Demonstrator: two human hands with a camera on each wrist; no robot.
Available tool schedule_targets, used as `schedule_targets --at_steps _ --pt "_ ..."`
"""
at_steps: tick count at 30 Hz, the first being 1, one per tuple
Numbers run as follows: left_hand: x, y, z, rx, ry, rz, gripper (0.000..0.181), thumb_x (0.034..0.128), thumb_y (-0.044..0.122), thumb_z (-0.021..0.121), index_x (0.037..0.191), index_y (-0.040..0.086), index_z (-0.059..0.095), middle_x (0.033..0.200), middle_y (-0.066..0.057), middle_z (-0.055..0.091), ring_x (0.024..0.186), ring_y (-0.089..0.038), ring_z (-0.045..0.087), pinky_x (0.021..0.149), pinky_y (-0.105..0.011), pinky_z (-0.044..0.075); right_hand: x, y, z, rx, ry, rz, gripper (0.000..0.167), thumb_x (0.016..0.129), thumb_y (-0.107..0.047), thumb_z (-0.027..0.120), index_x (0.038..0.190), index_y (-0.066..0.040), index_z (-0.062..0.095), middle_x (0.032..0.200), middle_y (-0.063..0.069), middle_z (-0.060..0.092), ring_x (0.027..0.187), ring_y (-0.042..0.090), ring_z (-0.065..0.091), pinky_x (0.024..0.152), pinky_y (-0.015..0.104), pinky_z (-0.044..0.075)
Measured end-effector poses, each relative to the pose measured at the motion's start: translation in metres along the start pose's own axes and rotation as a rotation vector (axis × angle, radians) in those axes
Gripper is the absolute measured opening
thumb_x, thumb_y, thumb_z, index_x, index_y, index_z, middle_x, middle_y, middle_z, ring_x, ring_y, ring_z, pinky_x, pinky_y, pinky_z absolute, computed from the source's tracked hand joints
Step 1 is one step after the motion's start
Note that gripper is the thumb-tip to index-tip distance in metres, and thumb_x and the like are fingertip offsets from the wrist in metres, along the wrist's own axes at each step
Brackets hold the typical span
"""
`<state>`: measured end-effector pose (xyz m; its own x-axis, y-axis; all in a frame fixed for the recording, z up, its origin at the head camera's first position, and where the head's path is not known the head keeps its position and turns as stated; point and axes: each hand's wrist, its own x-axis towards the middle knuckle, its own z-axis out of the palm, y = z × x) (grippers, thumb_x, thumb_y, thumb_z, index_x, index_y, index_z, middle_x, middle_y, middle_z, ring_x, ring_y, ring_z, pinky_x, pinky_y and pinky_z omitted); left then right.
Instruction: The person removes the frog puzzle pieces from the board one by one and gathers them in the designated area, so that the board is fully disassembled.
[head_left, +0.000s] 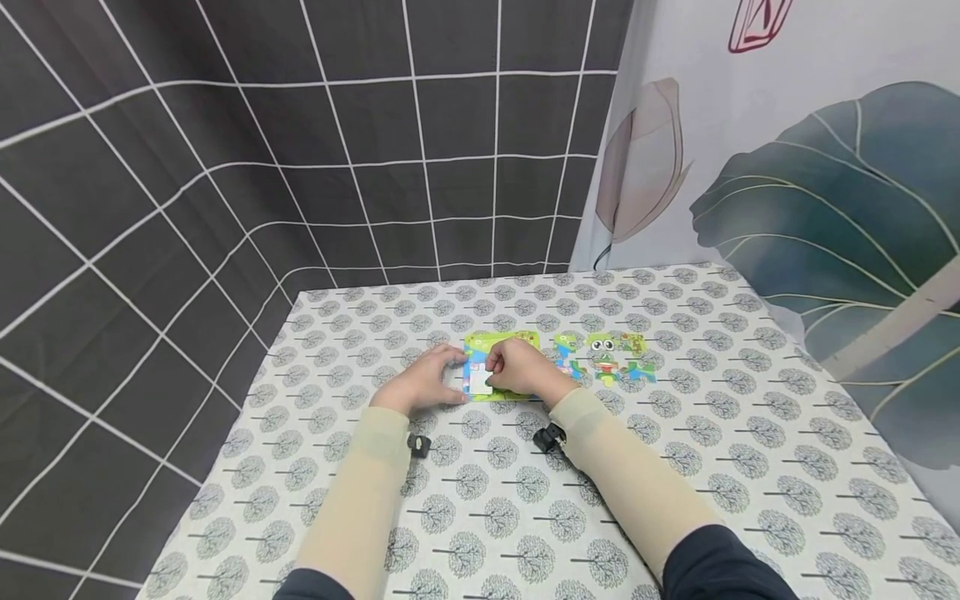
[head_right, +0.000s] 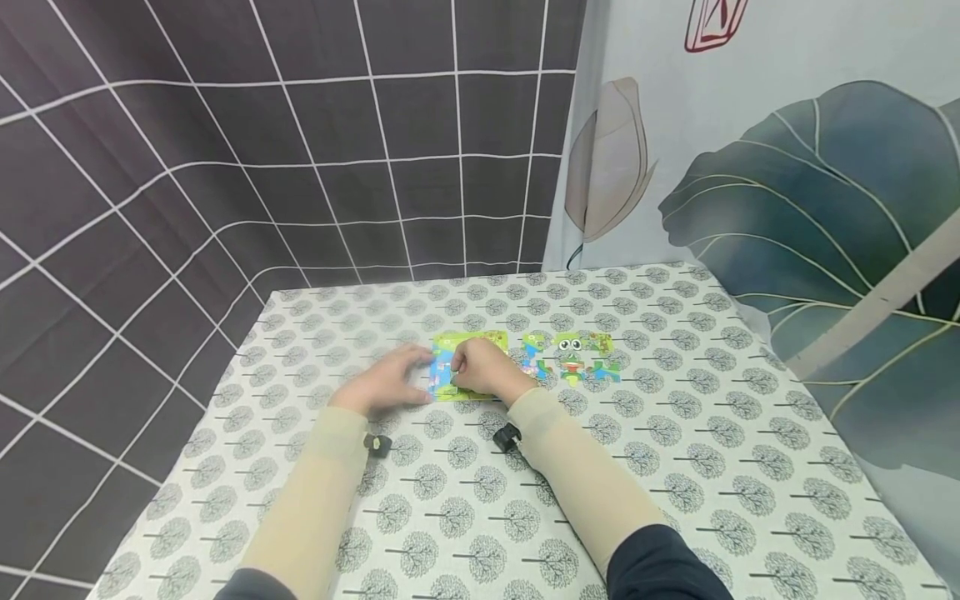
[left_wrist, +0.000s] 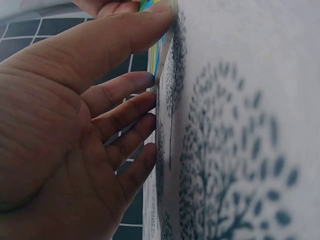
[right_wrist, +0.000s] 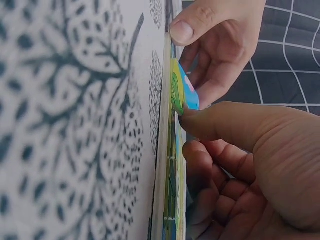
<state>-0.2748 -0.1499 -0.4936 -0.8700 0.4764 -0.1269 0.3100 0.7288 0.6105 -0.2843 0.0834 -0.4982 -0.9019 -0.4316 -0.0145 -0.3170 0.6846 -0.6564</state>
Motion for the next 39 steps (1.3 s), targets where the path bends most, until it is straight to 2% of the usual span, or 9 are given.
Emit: schedule_targets --at_steps 10,20,27,39 --pt "-0.002 0.003 -0.001 0.013 -0.006 0.013 0.082 0.0794 0.029 0.092 0.15 0.012 0.055 0.158 -0.003 0.046 0.15 -0.03 0.037 0.125 -0.055 0.028 -0.001 0.001 -0.003 0.014 0.042 0.013 0.013 0.08 -0.01 0.081 0.086 -0.015 0.071 0.08 -0.002 0.066 0.072 0.015 0.061 0.069 0.03 0.056" --pt "-0.002 0.001 -0.002 0.02 -0.016 0.034 0.082 0.0796 0.03 0.092 0.15 0.011 0.055 0.158 -0.005 0.046 0.149 -0.031 0.038 0.124 -0.055 0.028 -0.013 0.003 -0.023 0.042 0.009 0.027 0.012 0.085 -0.01 0.081 0.09 -0.015 0.071 0.085 -0.002 0.067 0.078 0.016 0.063 0.075 0.034 0.057" --pt "-0.002 0.0 -0.001 0.012 -0.017 0.012 0.084 0.0793 0.032 0.092 0.152 0.014 0.054 0.161 -0.004 0.043 0.152 -0.032 0.034 0.124 -0.059 0.026 -0.027 0.012 -0.04 0.037 0.006 0.015 0.011 0.088 -0.012 0.081 0.092 -0.014 0.072 0.087 -0.001 0.068 0.079 0.016 0.063 0.076 0.035 0.057" --pt "-0.002 0.0 -0.002 0.008 -0.021 0.017 0.084 0.0796 0.033 0.091 0.152 0.014 0.053 0.16 -0.003 0.044 0.151 -0.031 0.036 0.124 -0.059 0.027 -0.05 0.038 -0.06 0.0 0.004 0.042 0.011 0.088 -0.013 0.082 0.092 -0.014 0.072 0.086 -0.001 0.068 0.079 0.016 0.064 0.077 0.035 0.058"
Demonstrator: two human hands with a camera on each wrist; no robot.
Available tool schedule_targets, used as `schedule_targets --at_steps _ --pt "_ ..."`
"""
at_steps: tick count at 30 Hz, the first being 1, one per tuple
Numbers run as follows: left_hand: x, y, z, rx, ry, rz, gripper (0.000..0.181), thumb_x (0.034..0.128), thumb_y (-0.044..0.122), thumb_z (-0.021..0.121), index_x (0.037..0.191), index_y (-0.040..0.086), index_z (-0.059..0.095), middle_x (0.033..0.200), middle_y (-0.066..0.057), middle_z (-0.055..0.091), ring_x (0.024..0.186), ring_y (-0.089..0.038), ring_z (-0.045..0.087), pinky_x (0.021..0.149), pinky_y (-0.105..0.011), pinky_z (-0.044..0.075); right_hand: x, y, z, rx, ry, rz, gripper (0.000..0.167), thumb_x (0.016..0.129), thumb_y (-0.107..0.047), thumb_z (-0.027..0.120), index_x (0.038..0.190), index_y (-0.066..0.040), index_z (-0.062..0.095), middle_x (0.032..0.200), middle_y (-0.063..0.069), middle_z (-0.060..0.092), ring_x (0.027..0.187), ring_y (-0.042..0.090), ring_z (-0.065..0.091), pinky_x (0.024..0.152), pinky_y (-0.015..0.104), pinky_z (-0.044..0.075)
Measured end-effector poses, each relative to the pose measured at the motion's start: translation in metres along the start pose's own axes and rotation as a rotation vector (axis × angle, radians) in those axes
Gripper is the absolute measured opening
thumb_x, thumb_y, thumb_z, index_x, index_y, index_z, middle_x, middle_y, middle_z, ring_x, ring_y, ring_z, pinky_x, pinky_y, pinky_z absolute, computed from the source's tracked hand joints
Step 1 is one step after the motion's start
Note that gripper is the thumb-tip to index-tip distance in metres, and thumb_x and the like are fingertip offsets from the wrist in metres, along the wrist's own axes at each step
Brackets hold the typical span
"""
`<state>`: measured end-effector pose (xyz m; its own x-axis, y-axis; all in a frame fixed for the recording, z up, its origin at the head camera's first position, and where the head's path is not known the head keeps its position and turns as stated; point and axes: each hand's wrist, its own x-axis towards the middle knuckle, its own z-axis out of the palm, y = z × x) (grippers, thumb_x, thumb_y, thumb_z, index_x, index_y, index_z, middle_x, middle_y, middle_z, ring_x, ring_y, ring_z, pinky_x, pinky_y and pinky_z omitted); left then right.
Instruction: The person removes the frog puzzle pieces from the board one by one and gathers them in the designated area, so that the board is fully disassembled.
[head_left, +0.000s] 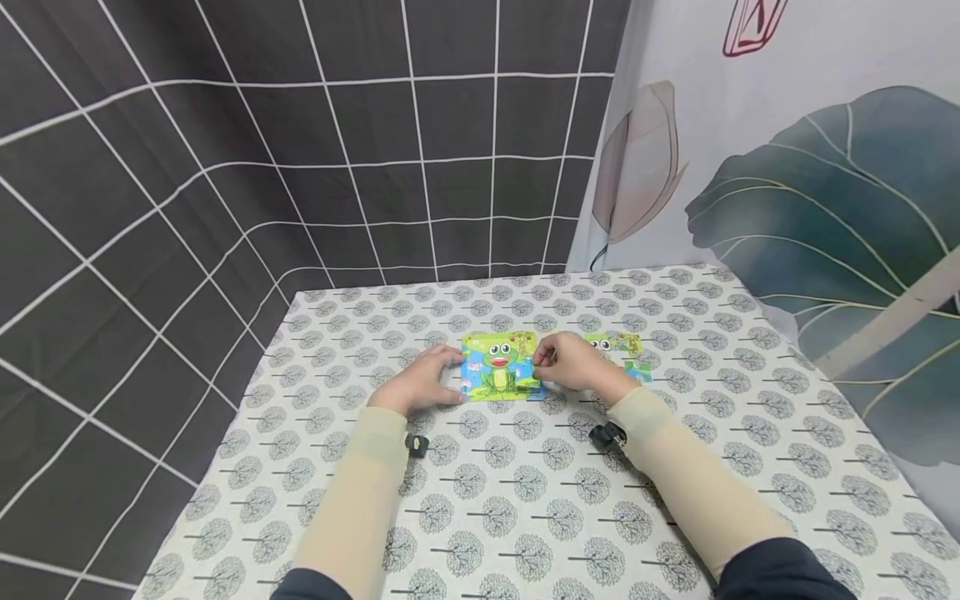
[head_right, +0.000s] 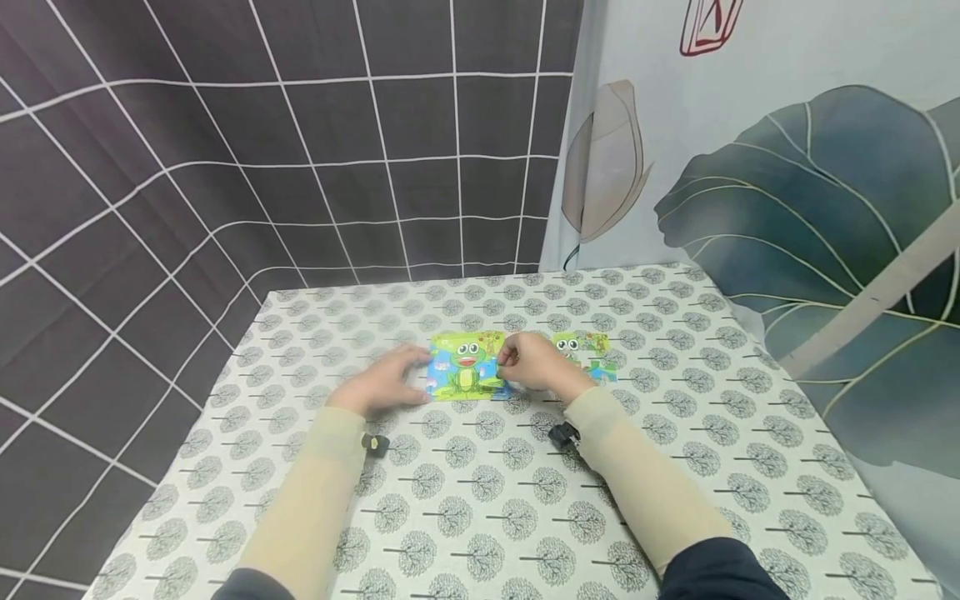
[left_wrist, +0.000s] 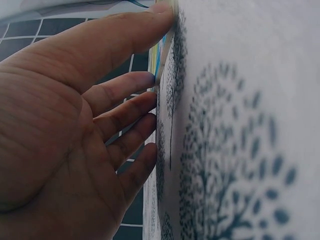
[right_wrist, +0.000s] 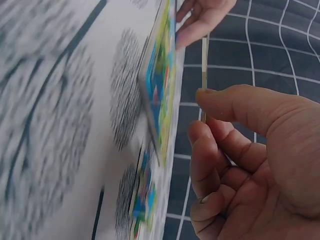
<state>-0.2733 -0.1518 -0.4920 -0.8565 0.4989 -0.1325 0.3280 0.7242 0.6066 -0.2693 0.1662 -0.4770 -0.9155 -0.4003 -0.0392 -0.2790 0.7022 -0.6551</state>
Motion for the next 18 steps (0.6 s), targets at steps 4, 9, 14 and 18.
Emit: schedule_targets --at_steps 4,9,14,18 --pt "0.0 0.0 0.0 0.002 -0.003 -0.004 0.084 0.0797 0.031 0.091 0.152 0.013 0.053 0.161 -0.004 0.043 0.151 -0.032 0.035 0.124 -0.059 0.026 -0.007 0.011 -0.008 0.001 -0.009 0.001 0.011 0.088 -0.012 0.083 0.092 -0.013 0.072 0.086 -0.001 0.068 0.078 0.016 0.063 0.074 0.034 0.058" --pt "0.001 0.0 0.001 0.002 -0.002 -0.005 0.083 0.0797 0.031 0.091 0.152 0.013 0.054 0.16 -0.004 0.044 0.15 -0.032 0.036 0.124 -0.058 0.027 -0.017 0.022 -0.014 0.012 -0.026 0.015 0.011 0.088 -0.011 0.083 0.091 -0.012 0.073 0.086 0.0 0.068 0.076 0.017 0.063 0.071 0.033 0.058" --pt "0.001 -0.002 0.001 0.01 -0.003 -0.008 0.084 0.0802 0.032 0.091 0.153 0.014 0.053 0.163 -0.005 0.04 0.152 -0.032 0.033 0.124 -0.059 0.026 -0.027 0.031 -0.018 0.007 -0.052 0.024 0.011 0.087 -0.01 0.083 0.091 -0.012 0.072 0.084 0.0 0.068 0.076 0.017 0.063 0.072 0.032 0.059" --pt "0.001 -0.002 0.001 0.01 -0.001 -0.013 0.084 0.0803 0.032 0.091 0.153 0.015 0.053 0.165 -0.006 0.038 0.153 -0.032 0.032 0.124 -0.059 0.025 -0.033 0.037 -0.021 0.002 -0.084 0.024 0.012 0.086 -0.009 0.083 0.091 -0.012 0.073 0.084 -0.001 0.069 0.078 0.017 0.064 0.074 0.032 0.059"
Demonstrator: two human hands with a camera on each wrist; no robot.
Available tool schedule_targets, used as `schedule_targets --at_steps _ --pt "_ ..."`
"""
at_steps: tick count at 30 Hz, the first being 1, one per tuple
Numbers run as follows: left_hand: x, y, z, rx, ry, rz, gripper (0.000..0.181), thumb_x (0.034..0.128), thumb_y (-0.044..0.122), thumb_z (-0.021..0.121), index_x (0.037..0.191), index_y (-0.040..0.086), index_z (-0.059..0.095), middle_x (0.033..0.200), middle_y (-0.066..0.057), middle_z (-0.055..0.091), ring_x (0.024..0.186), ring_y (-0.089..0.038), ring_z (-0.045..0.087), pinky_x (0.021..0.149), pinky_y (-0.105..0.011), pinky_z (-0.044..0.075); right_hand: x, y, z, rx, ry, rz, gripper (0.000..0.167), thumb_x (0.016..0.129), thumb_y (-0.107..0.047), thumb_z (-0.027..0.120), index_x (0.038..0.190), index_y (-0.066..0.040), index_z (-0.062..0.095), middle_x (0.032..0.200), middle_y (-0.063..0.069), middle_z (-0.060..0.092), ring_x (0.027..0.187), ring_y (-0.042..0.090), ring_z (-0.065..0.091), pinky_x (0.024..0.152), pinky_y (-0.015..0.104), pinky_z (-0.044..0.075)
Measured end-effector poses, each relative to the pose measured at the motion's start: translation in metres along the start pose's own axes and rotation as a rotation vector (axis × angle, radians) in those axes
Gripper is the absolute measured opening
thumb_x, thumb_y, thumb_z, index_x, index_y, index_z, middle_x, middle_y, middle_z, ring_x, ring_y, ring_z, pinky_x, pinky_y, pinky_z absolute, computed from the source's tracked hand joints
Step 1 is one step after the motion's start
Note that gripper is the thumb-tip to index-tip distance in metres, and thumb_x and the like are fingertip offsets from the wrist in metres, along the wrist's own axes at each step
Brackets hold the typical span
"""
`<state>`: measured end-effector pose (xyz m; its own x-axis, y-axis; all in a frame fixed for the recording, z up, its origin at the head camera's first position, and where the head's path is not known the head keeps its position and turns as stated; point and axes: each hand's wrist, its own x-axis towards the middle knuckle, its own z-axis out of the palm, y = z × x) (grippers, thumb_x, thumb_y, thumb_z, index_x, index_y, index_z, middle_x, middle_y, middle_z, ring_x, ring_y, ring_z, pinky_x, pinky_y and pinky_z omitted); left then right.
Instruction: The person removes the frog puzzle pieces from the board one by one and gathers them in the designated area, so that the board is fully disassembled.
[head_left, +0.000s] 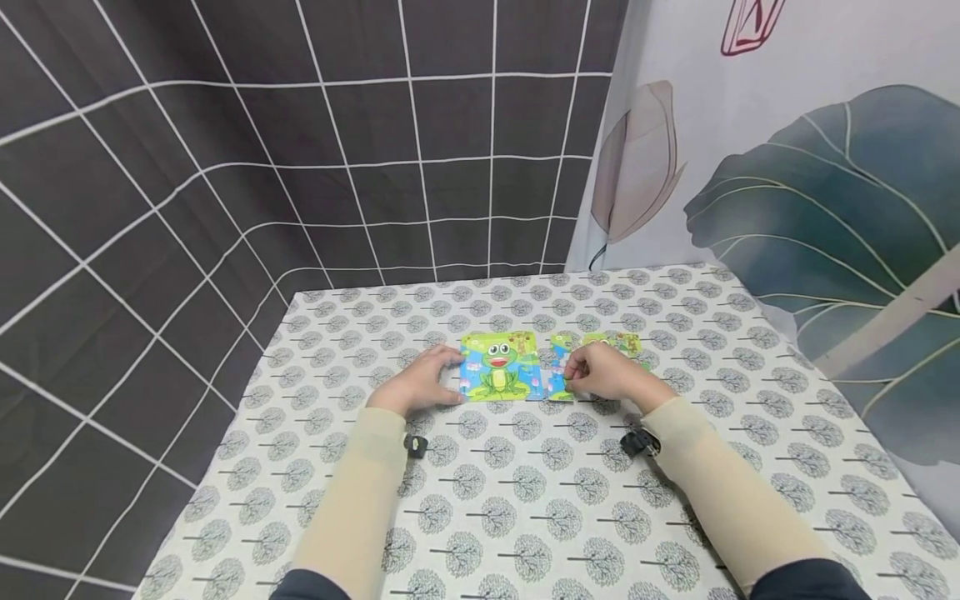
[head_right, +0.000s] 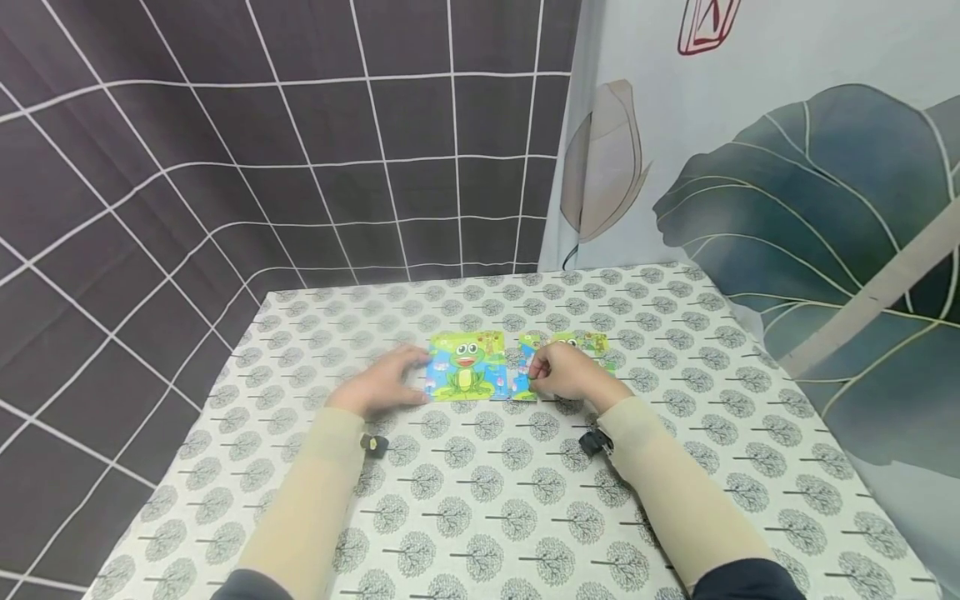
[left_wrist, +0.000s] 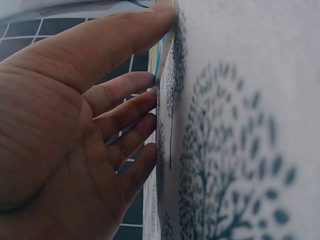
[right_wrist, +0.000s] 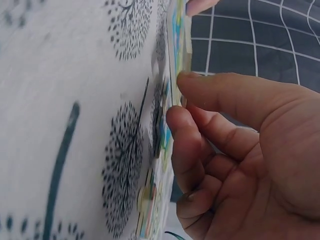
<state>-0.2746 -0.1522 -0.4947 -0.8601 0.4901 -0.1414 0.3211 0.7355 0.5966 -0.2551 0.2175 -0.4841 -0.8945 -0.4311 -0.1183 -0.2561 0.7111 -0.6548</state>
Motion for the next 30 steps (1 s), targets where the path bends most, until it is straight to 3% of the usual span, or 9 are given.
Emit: schedule_targets --at_steps 10,30 --pt "-0.002 0.002 -0.001 -0.012 -0.003 -0.012 0.084 0.0804 0.031 0.091 0.153 0.014 0.053 0.166 -0.006 0.037 0.154 -0.033 0.03 0.124 -0.06 0.024 -0.011 0.006 -0.004 0.012 -0.031 0.032 0.014 0.084 -0.009 0.084 0.091 -0.013 0.073 0.087 0.001 0.067 0.078 0.019 0.061 0.071 0.034 0.057" --pt "0.0 0.001 0.0 -0.012 0.002 -0.003 0.083 0.0796 0.031 0.092 0.152 0.015 0.054 0.16 -0.002 0.044 0.149 -0.031 0.037 0.124 -0.058 0.027 -0.011 0.01 0.002 0.015 -0.052 0.016 0.014 0.085 -0.009 0.084 0.088 -0.014 0.071 0.083 0.0 0.065 0.076 0.018 0.059 0.068 0.032 0.055"
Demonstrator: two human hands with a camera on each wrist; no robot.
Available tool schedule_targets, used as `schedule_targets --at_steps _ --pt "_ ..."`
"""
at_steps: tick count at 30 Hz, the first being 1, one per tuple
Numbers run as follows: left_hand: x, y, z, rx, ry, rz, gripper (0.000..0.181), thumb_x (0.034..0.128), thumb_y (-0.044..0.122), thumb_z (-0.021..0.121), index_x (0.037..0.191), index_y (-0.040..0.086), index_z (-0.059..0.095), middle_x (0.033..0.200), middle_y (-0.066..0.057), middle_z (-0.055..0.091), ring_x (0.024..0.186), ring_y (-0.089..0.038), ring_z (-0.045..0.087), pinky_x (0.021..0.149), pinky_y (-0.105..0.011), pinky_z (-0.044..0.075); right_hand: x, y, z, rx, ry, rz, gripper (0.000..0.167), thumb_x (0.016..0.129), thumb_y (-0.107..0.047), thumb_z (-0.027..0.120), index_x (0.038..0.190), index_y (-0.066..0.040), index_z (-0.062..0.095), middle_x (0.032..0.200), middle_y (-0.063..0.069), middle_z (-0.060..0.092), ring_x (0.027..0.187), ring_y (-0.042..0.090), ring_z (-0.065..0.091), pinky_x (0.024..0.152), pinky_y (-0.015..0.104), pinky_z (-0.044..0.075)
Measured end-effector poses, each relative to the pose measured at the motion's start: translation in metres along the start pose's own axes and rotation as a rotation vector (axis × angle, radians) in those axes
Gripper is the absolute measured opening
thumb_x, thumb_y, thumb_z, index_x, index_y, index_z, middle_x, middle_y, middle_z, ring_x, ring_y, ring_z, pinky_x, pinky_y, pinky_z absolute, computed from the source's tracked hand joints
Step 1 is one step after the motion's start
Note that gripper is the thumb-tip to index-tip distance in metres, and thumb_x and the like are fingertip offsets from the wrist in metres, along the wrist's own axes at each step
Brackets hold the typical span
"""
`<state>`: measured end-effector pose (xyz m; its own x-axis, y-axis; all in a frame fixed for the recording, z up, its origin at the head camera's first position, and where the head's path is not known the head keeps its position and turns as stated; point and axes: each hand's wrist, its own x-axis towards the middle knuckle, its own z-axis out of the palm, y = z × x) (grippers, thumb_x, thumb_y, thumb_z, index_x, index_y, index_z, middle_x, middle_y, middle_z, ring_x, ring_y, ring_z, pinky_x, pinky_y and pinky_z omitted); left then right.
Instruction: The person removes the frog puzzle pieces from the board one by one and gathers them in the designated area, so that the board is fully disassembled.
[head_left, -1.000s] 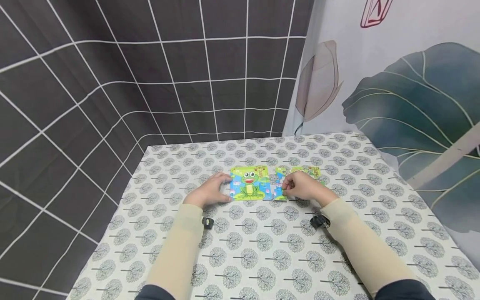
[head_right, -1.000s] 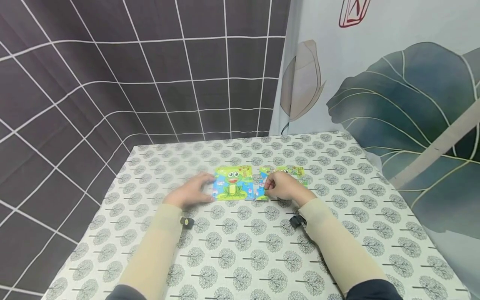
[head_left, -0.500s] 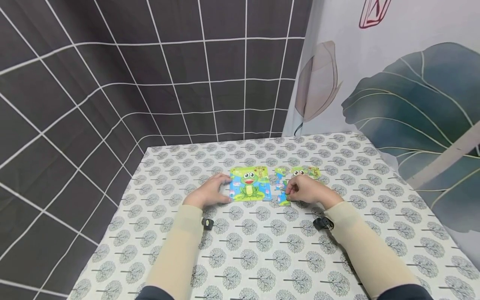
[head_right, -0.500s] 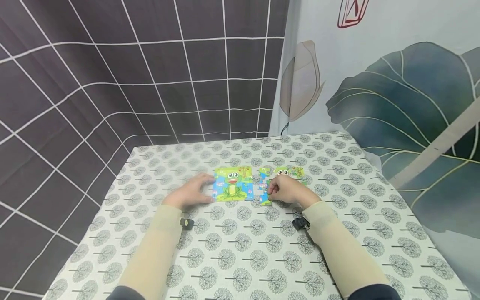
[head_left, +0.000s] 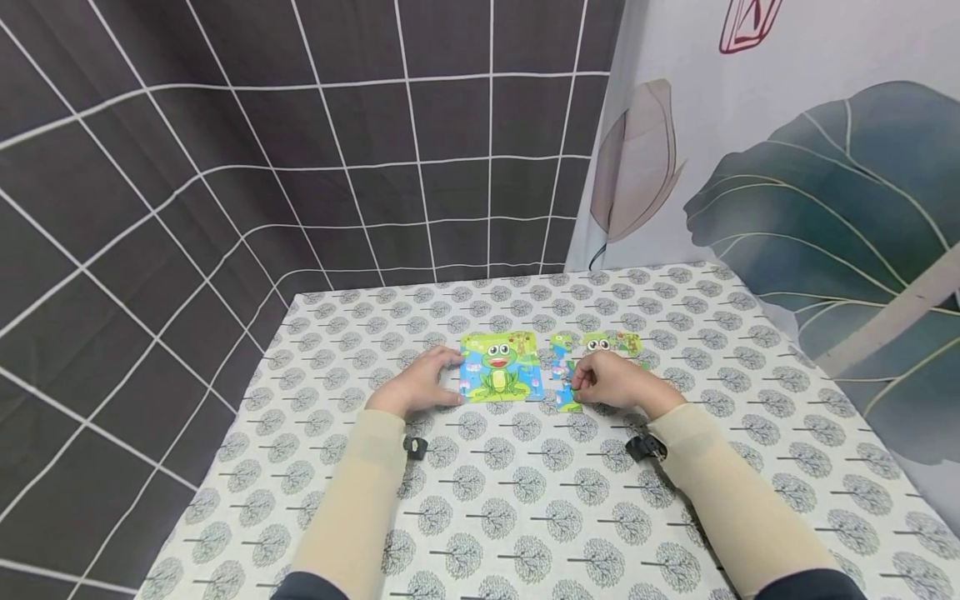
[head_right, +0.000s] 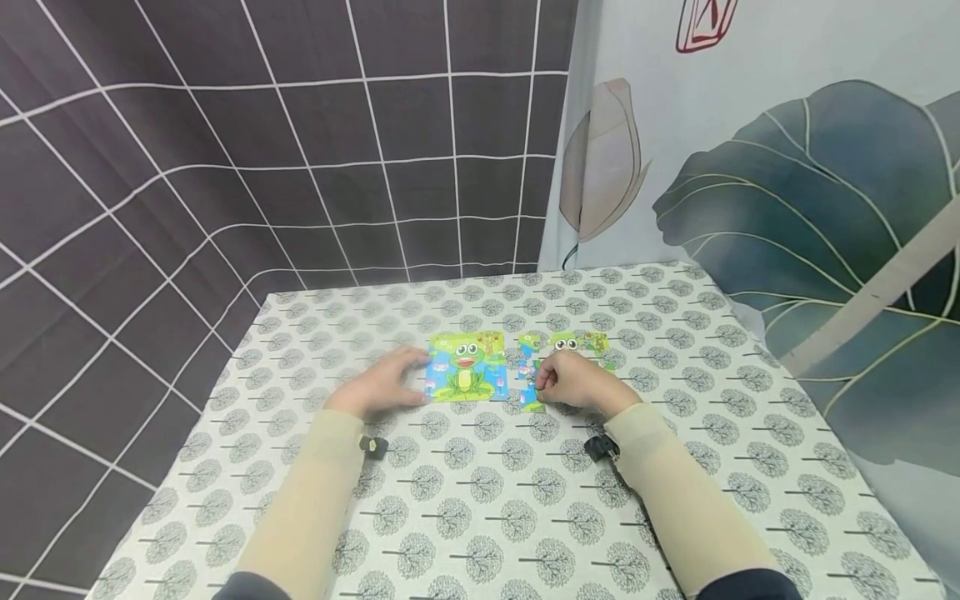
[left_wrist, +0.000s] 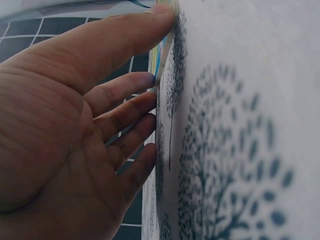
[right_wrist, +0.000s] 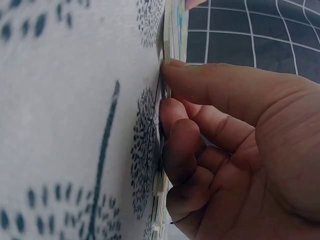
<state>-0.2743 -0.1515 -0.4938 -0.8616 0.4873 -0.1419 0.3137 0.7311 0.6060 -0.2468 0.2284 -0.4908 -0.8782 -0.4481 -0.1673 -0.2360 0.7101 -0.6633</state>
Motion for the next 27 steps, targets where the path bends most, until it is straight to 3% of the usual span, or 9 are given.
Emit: schedule_targets --at_steps 27 --pt "-0.0019 0.0025 -0.0007 0.012 0.002 -0.007 0.083 0.0801 0.03 0.091 0.152 0.014 0.054 0.162 -0.004 0.042 0.151 -0.032 0.034 0.124 -0.058 0.026 0.0004 0.0008 0.0016 0.027 0.011 0.013 0.013 0.084 -0.006 0.083 0.089 -0.011 0.072 0.083 0.003 0.065 0.074 0.018 0.059 0.066 0.031 0.055"
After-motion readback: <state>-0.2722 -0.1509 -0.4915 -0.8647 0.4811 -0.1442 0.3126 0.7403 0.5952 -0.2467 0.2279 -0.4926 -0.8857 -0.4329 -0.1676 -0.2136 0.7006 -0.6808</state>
